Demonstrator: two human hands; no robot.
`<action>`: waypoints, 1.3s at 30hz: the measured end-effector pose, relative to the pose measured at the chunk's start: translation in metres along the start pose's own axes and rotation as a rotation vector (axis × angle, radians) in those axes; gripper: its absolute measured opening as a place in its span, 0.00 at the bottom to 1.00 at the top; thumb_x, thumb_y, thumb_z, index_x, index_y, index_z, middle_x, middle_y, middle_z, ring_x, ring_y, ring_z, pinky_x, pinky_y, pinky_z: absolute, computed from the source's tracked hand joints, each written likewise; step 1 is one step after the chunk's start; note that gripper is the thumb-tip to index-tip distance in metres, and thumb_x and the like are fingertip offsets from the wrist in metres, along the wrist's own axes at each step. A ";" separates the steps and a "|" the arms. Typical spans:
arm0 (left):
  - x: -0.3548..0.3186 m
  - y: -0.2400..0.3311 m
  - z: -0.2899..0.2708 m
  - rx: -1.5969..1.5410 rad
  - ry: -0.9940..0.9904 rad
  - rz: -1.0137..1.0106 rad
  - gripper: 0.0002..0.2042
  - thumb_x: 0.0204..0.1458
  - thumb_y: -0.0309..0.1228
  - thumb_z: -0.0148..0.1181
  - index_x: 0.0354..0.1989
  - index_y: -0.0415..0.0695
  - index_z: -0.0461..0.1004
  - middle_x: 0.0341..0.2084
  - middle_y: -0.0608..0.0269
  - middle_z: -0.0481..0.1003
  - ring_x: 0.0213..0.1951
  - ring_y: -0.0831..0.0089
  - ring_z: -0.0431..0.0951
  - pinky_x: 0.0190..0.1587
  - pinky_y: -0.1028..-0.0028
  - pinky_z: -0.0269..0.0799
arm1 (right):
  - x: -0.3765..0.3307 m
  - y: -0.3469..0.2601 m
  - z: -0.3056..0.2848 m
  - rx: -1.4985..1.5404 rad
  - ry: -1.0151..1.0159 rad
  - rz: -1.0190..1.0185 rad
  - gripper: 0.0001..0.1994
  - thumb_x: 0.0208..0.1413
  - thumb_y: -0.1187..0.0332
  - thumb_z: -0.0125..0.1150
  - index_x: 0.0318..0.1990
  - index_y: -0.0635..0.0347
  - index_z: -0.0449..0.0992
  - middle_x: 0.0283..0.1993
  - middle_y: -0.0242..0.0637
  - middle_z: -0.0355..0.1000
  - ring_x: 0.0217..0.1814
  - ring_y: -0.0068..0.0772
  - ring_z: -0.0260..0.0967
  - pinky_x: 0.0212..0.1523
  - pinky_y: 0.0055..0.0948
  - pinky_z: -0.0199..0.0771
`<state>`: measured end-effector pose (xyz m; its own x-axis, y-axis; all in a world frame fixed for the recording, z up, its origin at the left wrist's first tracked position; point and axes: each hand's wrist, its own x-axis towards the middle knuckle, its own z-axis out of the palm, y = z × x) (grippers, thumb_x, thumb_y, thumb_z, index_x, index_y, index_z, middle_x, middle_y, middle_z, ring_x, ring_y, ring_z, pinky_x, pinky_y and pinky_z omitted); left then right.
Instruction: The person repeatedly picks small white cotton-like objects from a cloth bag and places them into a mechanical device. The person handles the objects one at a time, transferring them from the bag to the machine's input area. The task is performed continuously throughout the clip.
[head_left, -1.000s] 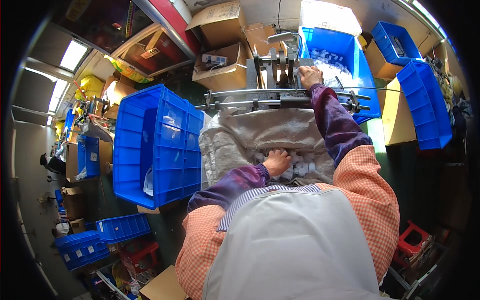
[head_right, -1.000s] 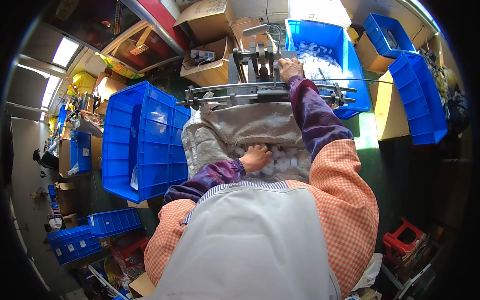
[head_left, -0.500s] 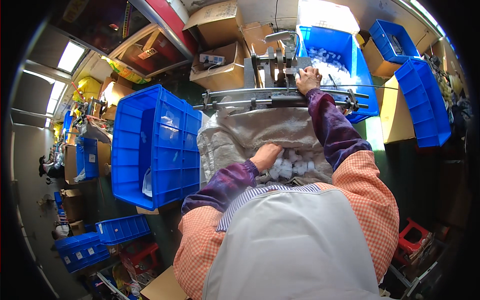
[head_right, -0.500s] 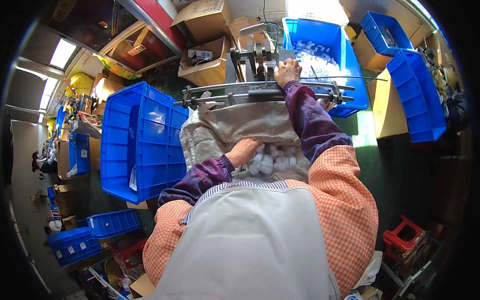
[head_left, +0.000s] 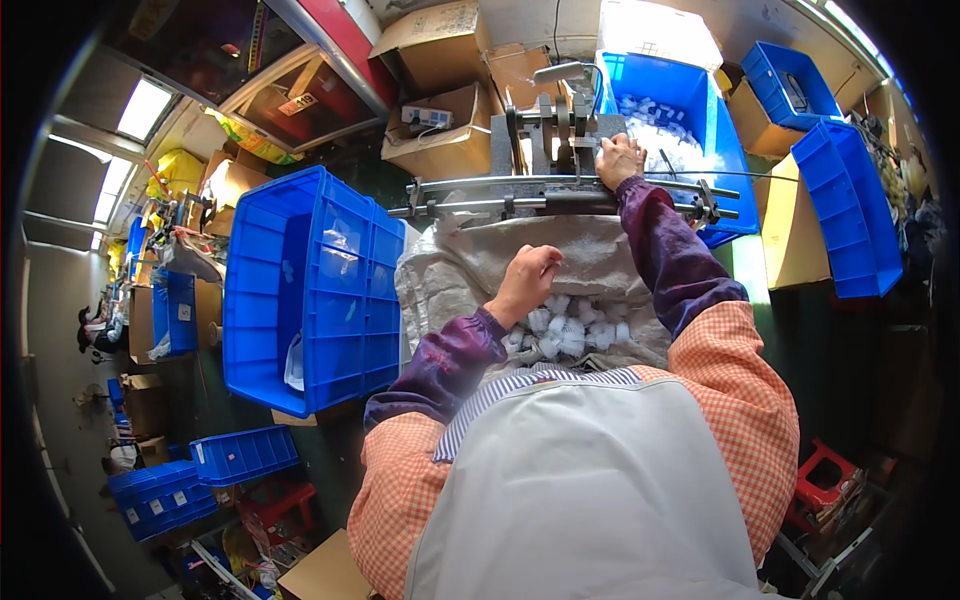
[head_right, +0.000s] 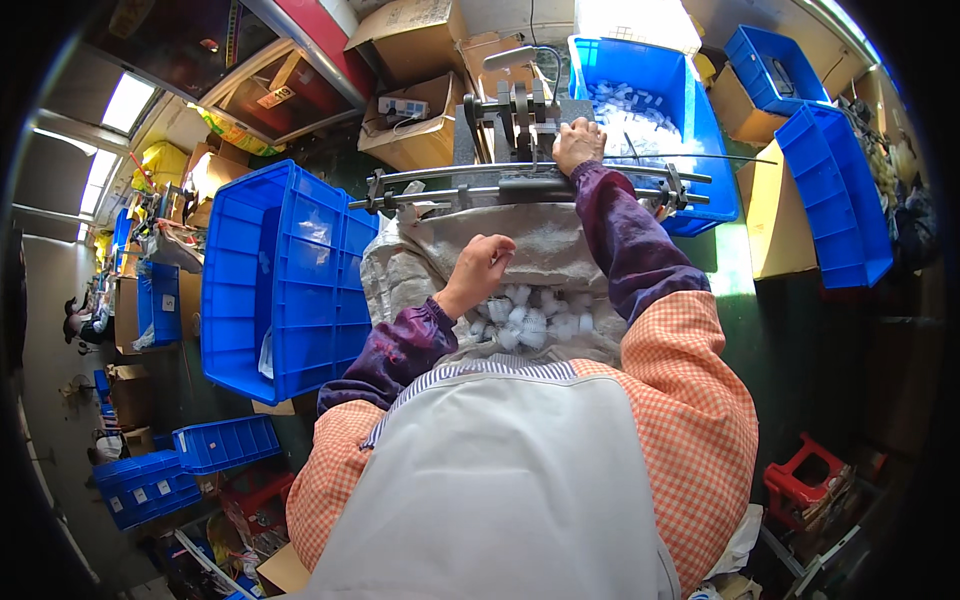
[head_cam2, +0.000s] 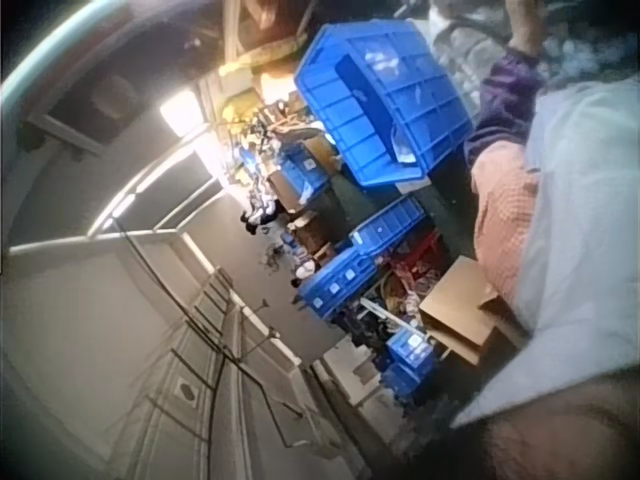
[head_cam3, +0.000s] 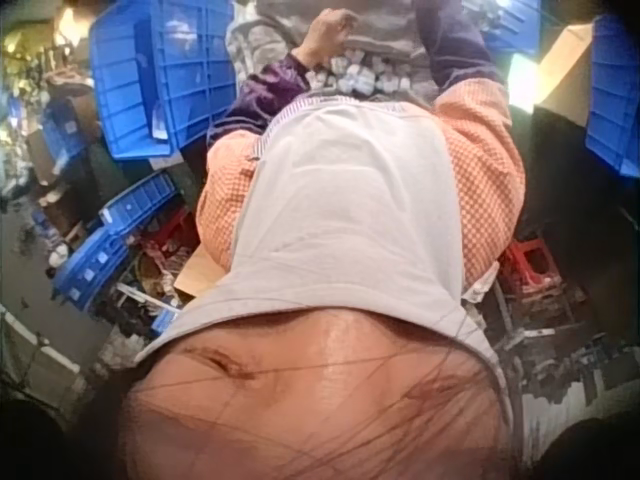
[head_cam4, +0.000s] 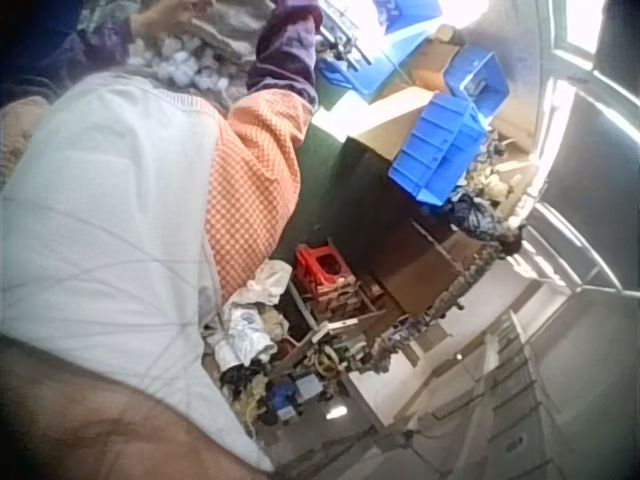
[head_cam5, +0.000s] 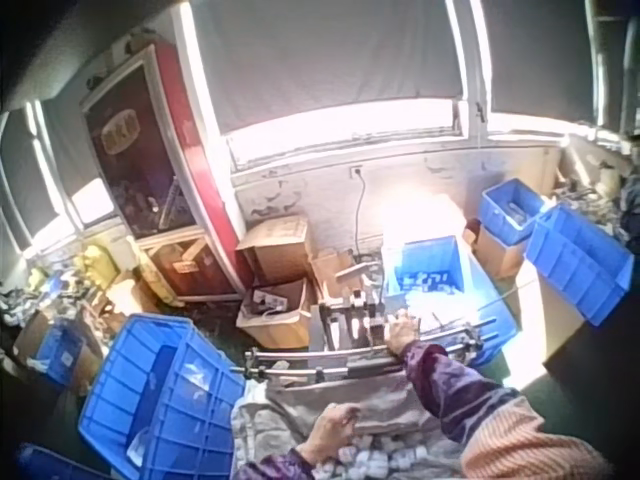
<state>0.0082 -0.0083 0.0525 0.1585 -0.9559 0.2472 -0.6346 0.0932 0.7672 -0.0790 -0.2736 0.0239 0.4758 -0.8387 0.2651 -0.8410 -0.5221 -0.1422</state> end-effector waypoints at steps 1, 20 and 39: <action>0.001 0.003 -0.002 0.000 0.003 -0.041 0.06 0.46 0.23 0.57 0.33 0.39 0.72 0.25 0.59 0.73 0.27 0.70 0.72 0.30 0.74 0.68 | 0.001 0.007 0.000 0.008 -0.006 -0.002 0.13 0.46 0.62 0.51 0.39 0.53 0.73 0.44 0.34 0.66 0.49 0.39 0.63 0.50 0.42 0.55; 0.045 0.020 0.016 -0.529 0.230 -0.121 0.05 0.48 0.22 0.59 0.32 0.36 0.73 0.33 0.61 0.76 0.32 0.82 0.74 0.36 0.82 0.71 | -0.068 0.014 -0.103 1.115 -0.796 -0.512 0.18 0.56 0.64 0.51 0.53 0.60 0.66 0.48 0.40 0.69 0.46 0.30 0.66 0.47 0.28 0.66; -0.076 -0.048 0.065 0.555 -0.636 0.019 0.04 0.43 0.27 0.53 0.26 0.41 0.70 0.27 0.54 0.73 0.33 0.58 0.75 0.27 0.64 0.72 | 0.018 0.015 0.010 0.127 0.086 -0.210 0.07 0.47 0.68 0.53 0.35 0.51 0.73 0.37 0.32 0.69 0.47 0.38 0.63 0.46 0.39 0.65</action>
<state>-0.0227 0.0414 -0.0418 -0.2063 -0.9459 -0.2506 -0.9388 0.1191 0.3234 -0.0804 -0.2975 0.0168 0.6082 -0.6967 0.3804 -0.6848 -0.7029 -0.1925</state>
